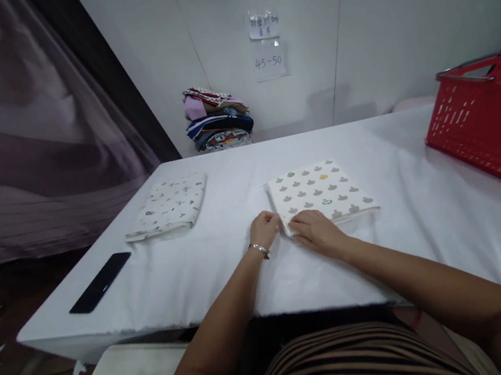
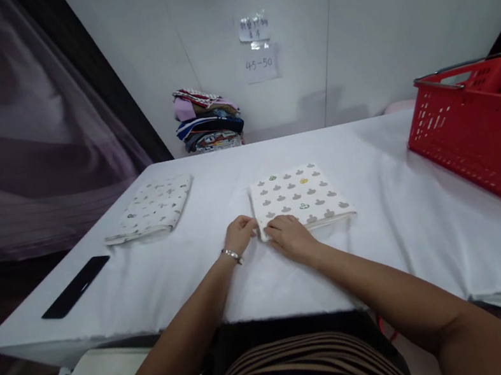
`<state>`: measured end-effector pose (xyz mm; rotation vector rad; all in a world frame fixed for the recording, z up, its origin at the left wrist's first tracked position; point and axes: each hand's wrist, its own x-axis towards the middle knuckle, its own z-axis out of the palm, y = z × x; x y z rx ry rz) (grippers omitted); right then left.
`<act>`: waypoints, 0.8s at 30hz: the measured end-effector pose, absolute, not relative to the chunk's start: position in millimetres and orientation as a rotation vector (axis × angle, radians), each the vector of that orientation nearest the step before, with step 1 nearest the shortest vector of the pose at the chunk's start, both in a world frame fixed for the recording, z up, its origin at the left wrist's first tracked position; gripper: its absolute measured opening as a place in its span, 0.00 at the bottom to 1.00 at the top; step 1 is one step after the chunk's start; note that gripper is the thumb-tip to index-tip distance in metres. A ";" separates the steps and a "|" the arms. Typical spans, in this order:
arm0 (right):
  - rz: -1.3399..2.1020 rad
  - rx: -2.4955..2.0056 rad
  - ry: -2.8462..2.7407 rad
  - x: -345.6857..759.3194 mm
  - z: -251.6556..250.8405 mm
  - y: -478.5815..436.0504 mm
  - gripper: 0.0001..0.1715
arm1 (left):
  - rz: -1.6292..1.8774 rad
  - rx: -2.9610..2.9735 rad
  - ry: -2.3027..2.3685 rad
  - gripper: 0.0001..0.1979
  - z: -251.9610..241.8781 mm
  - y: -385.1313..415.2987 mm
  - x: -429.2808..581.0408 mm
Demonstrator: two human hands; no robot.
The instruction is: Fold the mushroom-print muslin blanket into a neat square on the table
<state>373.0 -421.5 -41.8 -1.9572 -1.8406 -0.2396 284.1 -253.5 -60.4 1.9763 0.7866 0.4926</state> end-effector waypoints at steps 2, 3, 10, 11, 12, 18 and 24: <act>-0.248 -2.008 -1.832 370.4 -41.0 -416.6 0.12 | 0.392 1.950 0.728 0.07 -58.6 -262.2 271.8; -0.250 -2.030 -1.828 369.2 -40.9 -415.2 0.11 | 0.350 1.943 0.701 0.07 -57.7 -266.5 266.0; -0.303 -2.085 -1.807 363.1 -45.1 -411.6 0.08 | 0.306 1.918 0.691 0.07 -59.2 -286.2 251.8; -0.310 -2.085 -1.806 362.6 -46.0 -411.1 0.07 | 0.301 1.908 0.685 0.07 -59.5 -287.2 252.1; -0.318 -2.082 -1.806 362.3 -47.0 -410.6 0.07 | 0.287 1.892 0.679 0.07 -59.3 -287.6 252.3; -0.386 -2.038 -1.848 360.9 -54.4 -408.9 0.06 | 0.168 1.893 0.733 0.08 -50.3 -265.9 262.3; -0.382 -2.033 -1.836 356.7 -57.4 -411.2 0.07 | 0.286 1.959 0.932 0.12 -40.8 -212.3 317.7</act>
